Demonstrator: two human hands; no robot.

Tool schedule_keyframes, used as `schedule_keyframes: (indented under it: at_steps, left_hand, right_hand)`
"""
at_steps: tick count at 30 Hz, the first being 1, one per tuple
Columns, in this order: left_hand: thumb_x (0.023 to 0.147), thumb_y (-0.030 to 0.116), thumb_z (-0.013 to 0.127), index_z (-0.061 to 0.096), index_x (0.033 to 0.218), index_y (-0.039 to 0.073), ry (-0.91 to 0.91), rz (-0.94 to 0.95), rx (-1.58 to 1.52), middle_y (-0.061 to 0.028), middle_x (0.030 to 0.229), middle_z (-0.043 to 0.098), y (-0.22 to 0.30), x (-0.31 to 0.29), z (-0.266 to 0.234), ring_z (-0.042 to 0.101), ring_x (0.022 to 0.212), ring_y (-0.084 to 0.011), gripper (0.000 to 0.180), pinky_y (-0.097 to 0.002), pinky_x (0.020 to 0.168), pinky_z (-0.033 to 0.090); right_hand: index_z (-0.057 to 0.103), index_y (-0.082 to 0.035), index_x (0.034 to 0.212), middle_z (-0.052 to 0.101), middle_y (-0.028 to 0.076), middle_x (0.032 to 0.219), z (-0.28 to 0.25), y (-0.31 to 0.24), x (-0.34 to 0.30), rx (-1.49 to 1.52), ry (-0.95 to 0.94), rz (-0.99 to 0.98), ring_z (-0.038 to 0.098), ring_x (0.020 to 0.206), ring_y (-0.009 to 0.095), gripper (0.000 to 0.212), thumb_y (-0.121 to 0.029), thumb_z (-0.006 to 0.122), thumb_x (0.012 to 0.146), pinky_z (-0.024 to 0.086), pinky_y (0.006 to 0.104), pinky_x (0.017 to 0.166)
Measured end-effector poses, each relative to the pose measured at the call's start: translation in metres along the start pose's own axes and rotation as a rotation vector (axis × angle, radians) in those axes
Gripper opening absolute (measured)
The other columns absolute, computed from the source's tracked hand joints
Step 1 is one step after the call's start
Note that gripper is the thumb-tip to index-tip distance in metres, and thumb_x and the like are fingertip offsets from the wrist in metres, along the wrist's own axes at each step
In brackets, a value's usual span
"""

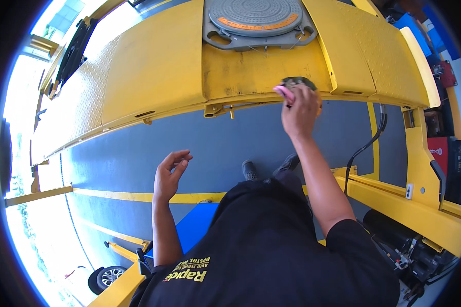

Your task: The person wipes the yellow diamond-plate ramps and a gray circular turntable of a car lift using a cloth. The person moves around the lift, cleaning flat surfaces, edges, and the turntable area in a garage setting.

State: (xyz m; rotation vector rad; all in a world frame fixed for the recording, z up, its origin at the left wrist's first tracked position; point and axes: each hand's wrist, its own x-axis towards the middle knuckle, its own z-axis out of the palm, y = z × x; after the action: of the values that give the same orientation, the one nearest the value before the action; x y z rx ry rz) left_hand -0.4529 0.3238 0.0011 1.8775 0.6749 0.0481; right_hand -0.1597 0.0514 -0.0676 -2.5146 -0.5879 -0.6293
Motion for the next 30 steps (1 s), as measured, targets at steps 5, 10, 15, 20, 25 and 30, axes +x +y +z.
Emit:
schedule_keyframes:
  at_steps: [5, 10, 15, 20, 25, 30]
  left_hand:
    - [0.103, 0.020, 0.068, 0.072, 0.132, 0.006, -0.075, 0.100, 0.041, -0.0093, 0.120, 0.078, 0.006, 0.022, 0.002, 0.070, 0.113, -0.0218, 0.033, -0.0379, 0.103, 0.054]
    - [0.102, 0.019, 0.069, 0.071, 0.134, 0.005, -0.199, 0.158, 0.098, -0.0094, 0.124, 0.076, 0.016, 0.025, 0.009, 0.069, 0.116, -0.0237, 0.035, -0.0395, 0.104, 0.054]
    - [0.102, 0.019, 0.069, 0.070, 0.134, 0.006, -0.088, 0.002, 0.032, -0.0091, 0.125, 0.076, -0.006, -0.003, -0.007, 0.069, 0.118, -0.0254, 0.035, -0.0422, 0.107, 0.052]
    - [0.101, 0.020, 0.070, 0.070, 0.135, 0.009, -0.024, -0.104, 0.102, -0.0089, 0.127, 0.075, -0.033, -0.025, -0.015, 0.068, 0.121, -0.0259, 0.036, -0.0455, 0.109, 0.051]
    - [0.101, 0.021, 0.070, 0.070, 0.137, 0.010, -0.139, -0.067, 0.088, -0.0095, 0.130, 0.074, -0.014, -0.013, -0.013, 0.067, 0.123, -0.0257, 0.038, -0.0462, 0.110, 0.051]
    - [0.101, 0.019, 0.070, 0.069, 0.138, 0.009, -0.112, -0.058, 0.103, -0.0094, 0.129, 0.075, -0.028, -0.012, -0.027, 0.068, 0.120, -0.0257, 0.039, -0.0445, 0.108, 0.051]
  right_hand:
    - [0.069, -0.003, 0.108, 0.062, 0.011, 0.118, 0.039, -0.108, -0.003, 0.201, -0.133, -0.216, 0.056, 0.121, 0.032, 0.025, -0.012, 0.077, 0.087, 0.044, 0.0464, 0.105]
    - [0.067, -0.002, 0.131, 0.067, 0.014, 0.129, 0.050, -0.141, -0.007, 0.885, -0.625, 0.010, 0.062, 0.123, 0.029, 0.034, -0.012, 0.066, 0.099, 0.048, 0.0412, 0.107]
    - [0.062, -0.005, 0.140, 0.075, 0.015, 0.127, -0.010, -0.119, 0.027, 1.203, -0.568, 0.236, 0.072, 0.117, 0.027, 0.035, -0.005, 0.058, 0.105, 0.053, 0.0324, 0.103]
    - [0.065, -0.008, 0.129, 0.075, 0.012, 0.129, 0.039, -0.099, 0.057, 0.681, -0.193, -0.145, 0.069, 0.126, 0.029, 0.029, -0.011, 0.067, 0.099, 0.052, 0.0410, 0.108]
    - [0.066, -0.008, 0.124, 0.077, 0.007, 0.126, 0.062, -0.139, -0.001, 0.308, -0.271, -0.511, 0.066, 0.131, 0.033, 0.035, -0.022, 0.075, 0.092, 0.044, 0.0470, 0.118]
    - [0.070, -0.006, 0.114, 0.078, 0.008, 0.120, -0.004, -0.068, 0.043, 0.823, -1.010, -0.142, 0.068, 0.126, 0.035, 0.020, -0.010, 0.067, 0.095, 0.049, 0.0427, 0.112]
